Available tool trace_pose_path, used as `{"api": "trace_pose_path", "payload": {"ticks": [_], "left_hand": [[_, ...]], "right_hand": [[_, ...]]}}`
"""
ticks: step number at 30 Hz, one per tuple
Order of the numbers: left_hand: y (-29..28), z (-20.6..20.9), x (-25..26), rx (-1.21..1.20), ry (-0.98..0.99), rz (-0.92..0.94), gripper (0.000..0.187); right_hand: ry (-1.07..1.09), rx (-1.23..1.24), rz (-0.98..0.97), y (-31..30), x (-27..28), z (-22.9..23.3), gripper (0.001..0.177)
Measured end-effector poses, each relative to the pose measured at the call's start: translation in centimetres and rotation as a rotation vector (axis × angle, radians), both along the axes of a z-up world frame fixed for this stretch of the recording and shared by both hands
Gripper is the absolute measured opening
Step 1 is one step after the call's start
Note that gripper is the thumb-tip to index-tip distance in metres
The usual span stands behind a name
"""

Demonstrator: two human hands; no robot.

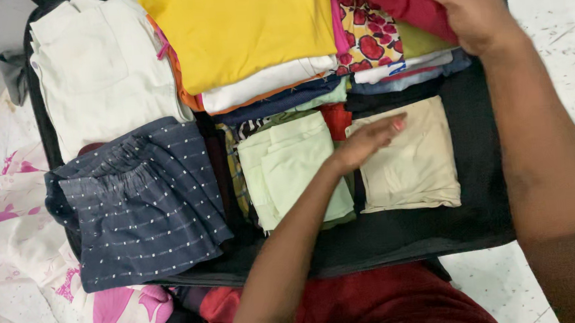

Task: The person packs a suitcase by folding, arranging, and placing clothes into it by hand.

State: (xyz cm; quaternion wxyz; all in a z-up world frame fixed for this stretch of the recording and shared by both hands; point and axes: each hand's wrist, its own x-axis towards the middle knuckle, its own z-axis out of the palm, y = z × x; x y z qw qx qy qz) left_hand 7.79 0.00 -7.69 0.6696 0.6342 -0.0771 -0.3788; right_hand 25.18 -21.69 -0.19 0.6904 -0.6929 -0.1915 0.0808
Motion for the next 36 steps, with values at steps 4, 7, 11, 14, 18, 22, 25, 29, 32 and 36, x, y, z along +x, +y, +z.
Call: {"api": "trace_pose_path", "payload": {"ticks": [4, 7, 11, 14, 18, 22, 25, 29, 32, 36], "left_hand": [[4.7, 1.7, 1.8, -0.501, 0.496, 0.315, 0.102], [5.1, 1.9, 0.1, -0.776, 0.659, 0.433, 0.107], [3.0, 1.6, -2.2, -0.633, 0.644, 0.487, 0.11], [1.2, 1.7, -3.1, -0.601, 0.592, 0.535, 0.1], [-1.1, 3.5, -2.9, 0.167, -0.044, 0.596, 0.085], [-1.6, 3.9, -2.7, 0.508, -0.142, 0.479, 0.087], [-2.7, 2.3, -3.6, -0.137, 0.137, 0.689, 0.084], [-4.0, -1.2, -6.4, -0.512, 0.523, 0.763, 0.096], [-3.8, -2.9, -7.7, 0.258, 0.128, 0.631, 0.091], [-5.2, 1.1, -7.8, 0.686, 0.006, 0.489, 0.099]], "right_hand": [[0.186, -0.49, 0.531, -4.0, -2.0, 4.9, 0.021], [0.024, -0.496, 1.06, -1.5, -2.4, 6.4, 0.036], [0.048, -0.338, 1.22, 1.1, -3.4, 9.2, 0.047], [0.343, -0.882, 0.88, 2.6, -4.0, 9.5, 0.043], [0.314, -0.98, 0.787, 3.3, -3.8, 7.5, 0.037], [0.172, -0.953, 0.707, 3.1, -3.5, 5.9, 0.034], [0.103, -0.861, 0.519, 3.0, -2.9, 5.8, 0.031], [0.142, -0.843, 0.362, 3.0, -3.1, 5.8, 0.028], [0.17, -0.792, 0.353, 3.1, -3.5, 5.6, 0.027], [0.191, -0.653, 0.363, 3.1, -3.2, 3.8, 0.021]]}}
